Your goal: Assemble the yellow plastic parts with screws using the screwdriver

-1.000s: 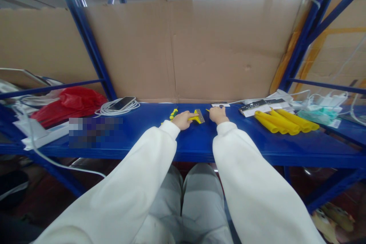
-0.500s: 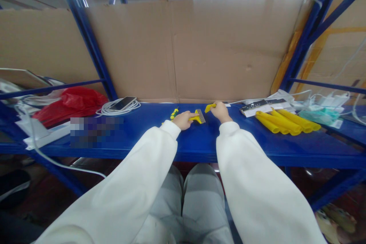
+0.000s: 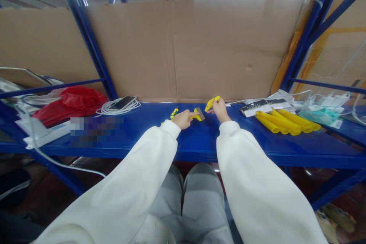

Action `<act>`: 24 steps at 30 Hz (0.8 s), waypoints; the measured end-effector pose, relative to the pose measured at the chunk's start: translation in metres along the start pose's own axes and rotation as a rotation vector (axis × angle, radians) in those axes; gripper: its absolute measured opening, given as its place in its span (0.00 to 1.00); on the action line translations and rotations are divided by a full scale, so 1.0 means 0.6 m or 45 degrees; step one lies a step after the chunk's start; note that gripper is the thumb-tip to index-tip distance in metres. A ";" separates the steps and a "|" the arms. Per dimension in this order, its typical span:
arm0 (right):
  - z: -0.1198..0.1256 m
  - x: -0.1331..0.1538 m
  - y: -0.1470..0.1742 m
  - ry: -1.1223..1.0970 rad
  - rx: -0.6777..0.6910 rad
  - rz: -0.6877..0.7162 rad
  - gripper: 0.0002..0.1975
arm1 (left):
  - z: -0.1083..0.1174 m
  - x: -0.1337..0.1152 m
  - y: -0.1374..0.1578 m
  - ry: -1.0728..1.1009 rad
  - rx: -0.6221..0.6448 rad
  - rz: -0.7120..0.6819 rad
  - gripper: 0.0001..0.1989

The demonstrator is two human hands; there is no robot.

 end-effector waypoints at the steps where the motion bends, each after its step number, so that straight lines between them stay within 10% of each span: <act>1: -0.002 -0.006 0.001 -0.069 0.015 -0.068 0.07 | 0.000 0.001 0.000 0.002 -0.004 0.005 0.27; 15: -0.021 -0.018 0.022 -0.373 0.335 -0.498 0.11 | 0.002 0.000 0.002 -0.019 -0.006 -0.002 0.27; 24: -0.026 -0.005 0.024 -0.305 0.408 -0.400 0.11 | 0.004 -0.002 0.004 -0.011 -0.011 -0.004 0.26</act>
Point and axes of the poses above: each hand's wrist, its own y-axis away from the middle knuckle, its own z-axis out of the back of the hand, x = y × z, the point moved 7 cm from there along -y, towards the middle knuckle, and after that the axes turned 7 degrees about -x, right-handed, at the moved point
